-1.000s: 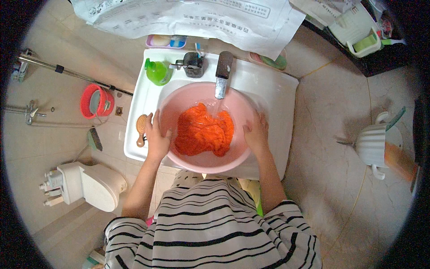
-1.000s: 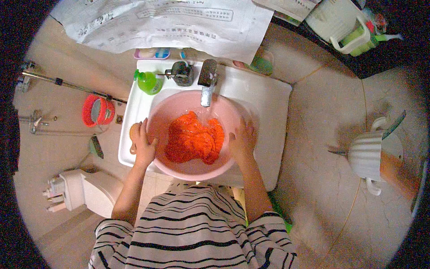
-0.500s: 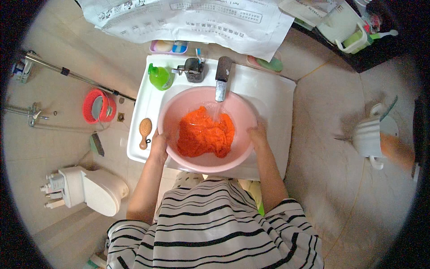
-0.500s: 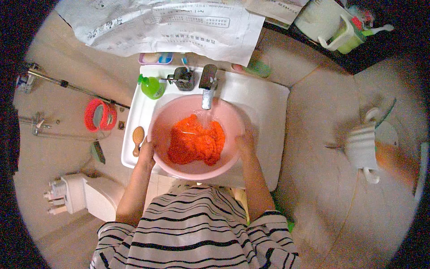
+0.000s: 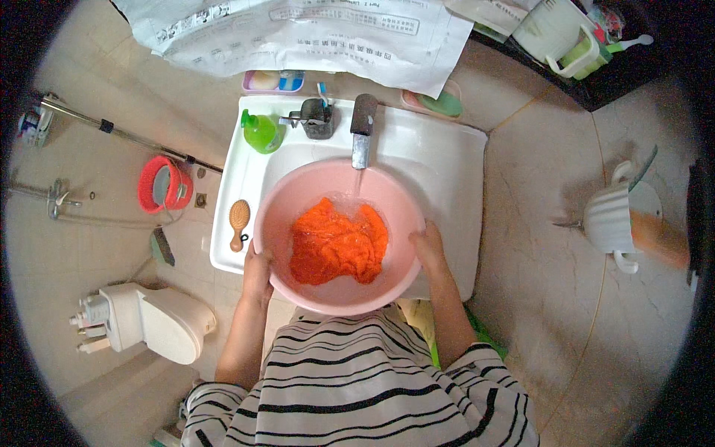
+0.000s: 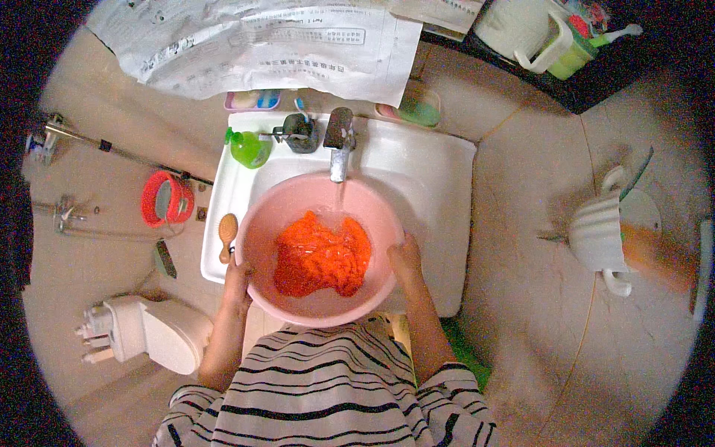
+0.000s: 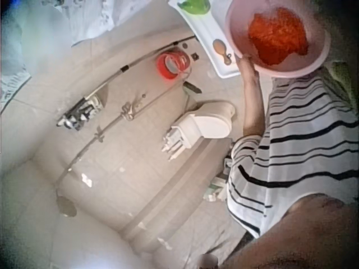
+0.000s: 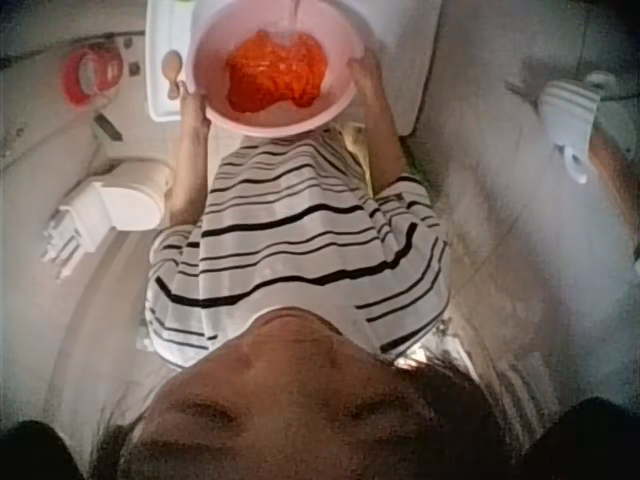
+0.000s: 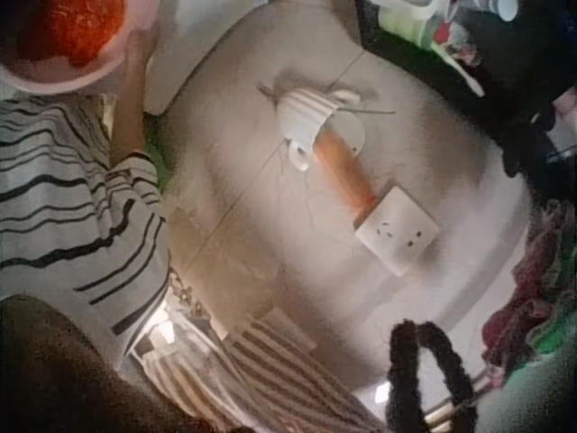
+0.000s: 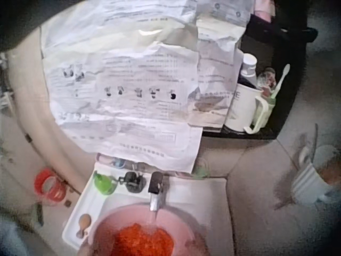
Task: The person rinses an orange cloth under a running faucet in a sink and then places it into a pink basin to soak it.
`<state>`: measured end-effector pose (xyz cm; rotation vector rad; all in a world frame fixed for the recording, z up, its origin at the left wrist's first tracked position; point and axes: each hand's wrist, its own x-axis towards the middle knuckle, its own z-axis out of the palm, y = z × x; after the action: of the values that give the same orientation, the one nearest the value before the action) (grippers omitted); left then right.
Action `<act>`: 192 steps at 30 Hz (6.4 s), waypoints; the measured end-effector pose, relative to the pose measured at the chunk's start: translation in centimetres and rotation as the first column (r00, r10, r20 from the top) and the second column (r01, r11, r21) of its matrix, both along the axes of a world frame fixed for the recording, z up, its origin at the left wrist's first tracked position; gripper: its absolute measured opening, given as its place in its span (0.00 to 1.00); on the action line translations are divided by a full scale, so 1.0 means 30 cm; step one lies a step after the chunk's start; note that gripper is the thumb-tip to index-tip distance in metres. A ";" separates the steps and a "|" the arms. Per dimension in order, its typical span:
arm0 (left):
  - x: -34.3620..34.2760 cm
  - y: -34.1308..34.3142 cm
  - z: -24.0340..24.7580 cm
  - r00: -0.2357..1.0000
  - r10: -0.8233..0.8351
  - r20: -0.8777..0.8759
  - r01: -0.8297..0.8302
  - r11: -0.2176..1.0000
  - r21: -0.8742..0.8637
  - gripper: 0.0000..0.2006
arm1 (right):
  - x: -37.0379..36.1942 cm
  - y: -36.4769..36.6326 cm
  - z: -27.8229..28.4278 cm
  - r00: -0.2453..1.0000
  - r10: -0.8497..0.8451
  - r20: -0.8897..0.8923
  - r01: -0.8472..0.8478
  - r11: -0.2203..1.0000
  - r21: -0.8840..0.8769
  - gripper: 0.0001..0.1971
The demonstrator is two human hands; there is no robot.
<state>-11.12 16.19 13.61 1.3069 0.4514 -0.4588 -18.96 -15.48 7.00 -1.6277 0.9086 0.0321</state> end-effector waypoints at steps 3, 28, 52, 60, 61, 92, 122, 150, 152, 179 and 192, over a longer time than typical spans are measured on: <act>-0.003 0.005 -0.028 0.999 -0.024 0.038 0.022 0.999 0.031 0.28 | -0.025 -0.038 -0.089 0.999 -0.019 -0.031 0.017 0.998 -0.067 0.25; -0.036 0.020 -0.034 0.986 -0.032 0.167 0.010 0.991 0.131 0.27 | 0.004 -0.028 -0.025 0.997 0.076 0.005 -0.074 0.983 -0.169 0.22; 0.275 -0.098 -0.036 0.765 -0.644 -0.018 0.075 0.061 0.995 0.21 | -0.010 -0.001 0.004 0.984 0.026 0.178 -0.025 1.000 -0.009 0.22; 0.275 -0.084 -0.025 0.811 -0.578 0.083 0.054 0.216 0.975 0.21 | 0.003 -0.002 0.048 0.993 0.116 0.030 -0.113 0.991 -0.074 0.24; 0.272 -0.084 -0.024 0.811 -0.578 0.085 0.052 0.217 0.975 0.21 | 0.006 -0.011 0.048 0.987 0.160 -0.019 -0.161 0.978 -0.135 0.24; 0.309 -0.117 -0.025 0.793 -0.606 -0.061 0.128 0.069 0.989 0.18 | 0.124 0.005 0.093 0.961 0.183 -0.207 -0.268 0.801 -0.535 0.22; 0.282 -0.140 -0.043 0.844 -0.527 0.099 -0.005 0.177 0.984 0.20 | 0.116 -0.011 0.068 0.960 0.213 -0.179 -0.277 0.807 -0.522 0.21; 0.295 -0.121 -0.078 0.844 -0.508 0.172 -0.025 0.284 0.959 0.21 | 0.115 -0.002 0.069 0.955 0.221 -0.196 -0.294 0.783 -0.548 0.21; 0.291 -0.121 -0.075 0.843 -0.507 0.180 -0.024 0.299 0.954 0.21 | 0.113 0.000 0.082 0.954 0.217 -0.205 -0.296 0.788 -0.540 0.21; 0.295 -0.127 -0.060 0.853 -0.506 0.129 0.039 0.307 0.951 0.23 | 0.104 -0.007 0.047 0.970 0.187 -0.154 -0.242 0.774 -0.585 0.22; 0.278 -0.133 -0.018 0.849 -0.515 0.116 0.053 0.302 0.952 0.23 | 0.100 -0.003 0.065 0.968 0.191 -0.162 -0.249 0.789 -0.561 0.23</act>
<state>-2.77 12.20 13.07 2.6290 0.0456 -0.1657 -15.97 -15.56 8.96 -2.3217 0.8392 -0.0061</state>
